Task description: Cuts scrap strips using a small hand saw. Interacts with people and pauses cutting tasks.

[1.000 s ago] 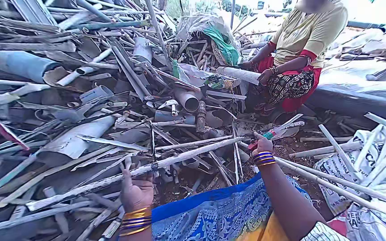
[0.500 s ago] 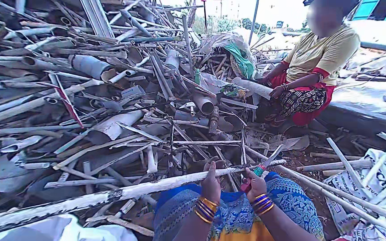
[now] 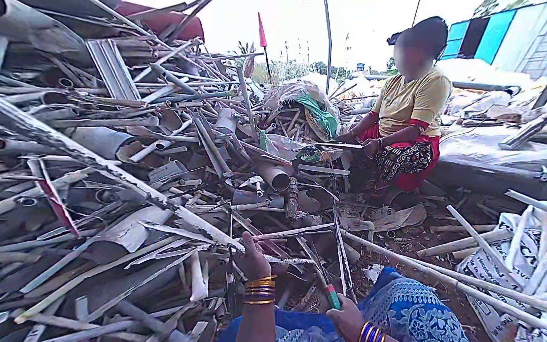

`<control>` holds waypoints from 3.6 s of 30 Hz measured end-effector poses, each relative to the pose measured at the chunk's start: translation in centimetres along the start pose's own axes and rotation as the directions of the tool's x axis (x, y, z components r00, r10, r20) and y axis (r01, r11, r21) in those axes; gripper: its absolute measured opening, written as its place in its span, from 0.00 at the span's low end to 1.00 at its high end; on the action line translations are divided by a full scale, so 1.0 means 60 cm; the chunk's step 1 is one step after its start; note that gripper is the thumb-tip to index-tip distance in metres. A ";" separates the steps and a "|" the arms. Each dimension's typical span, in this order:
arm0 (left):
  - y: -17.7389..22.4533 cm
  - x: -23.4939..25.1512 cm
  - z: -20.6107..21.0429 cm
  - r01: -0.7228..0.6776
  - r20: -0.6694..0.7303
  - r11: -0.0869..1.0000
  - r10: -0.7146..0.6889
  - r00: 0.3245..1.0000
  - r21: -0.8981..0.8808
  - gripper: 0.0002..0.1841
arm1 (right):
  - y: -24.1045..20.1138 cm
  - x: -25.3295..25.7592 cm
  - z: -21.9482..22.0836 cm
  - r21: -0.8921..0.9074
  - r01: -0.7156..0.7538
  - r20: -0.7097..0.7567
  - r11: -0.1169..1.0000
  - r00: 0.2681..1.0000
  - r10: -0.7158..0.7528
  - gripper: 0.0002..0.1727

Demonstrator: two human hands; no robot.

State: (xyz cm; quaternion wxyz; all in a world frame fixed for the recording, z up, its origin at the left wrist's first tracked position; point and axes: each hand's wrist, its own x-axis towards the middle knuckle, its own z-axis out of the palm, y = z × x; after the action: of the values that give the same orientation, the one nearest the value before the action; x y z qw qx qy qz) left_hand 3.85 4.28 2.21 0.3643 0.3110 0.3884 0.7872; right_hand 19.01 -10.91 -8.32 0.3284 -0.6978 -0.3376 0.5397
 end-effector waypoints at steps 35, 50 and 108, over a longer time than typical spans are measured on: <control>-0.081 0.072 -0.018 -0.033 0.063 0.961 0.052 0.997 -0.275 0.22 | -0.091 0.088 0.078 -0.628 0.255 0.086 0.735 0.962 -0.261 0.34; -0.085 0.115 -0.022 -0.134 0.068 0.972 0.150 0.986 -0.193 0.22 | -0.104 0.096 0.061 0.472 -0.296 0.090 0.831 0.953 0.289 0.11; -0.099 0.034 -0.052 0.154 0.068 0.826 -0.225 0.972 0.542 0.27 | -0.082 -0.047 -0.147 -0.868 -0.290 -0.354 0.404 0.931 -0.093 0.25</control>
State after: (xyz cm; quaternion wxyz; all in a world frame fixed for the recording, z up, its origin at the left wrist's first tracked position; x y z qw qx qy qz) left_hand 2.32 7.30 -3.93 0.3642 0.4097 0.5962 0.5865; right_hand 26.48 -11.31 -1.01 -0.0827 -0.8651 -0.4696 0.1555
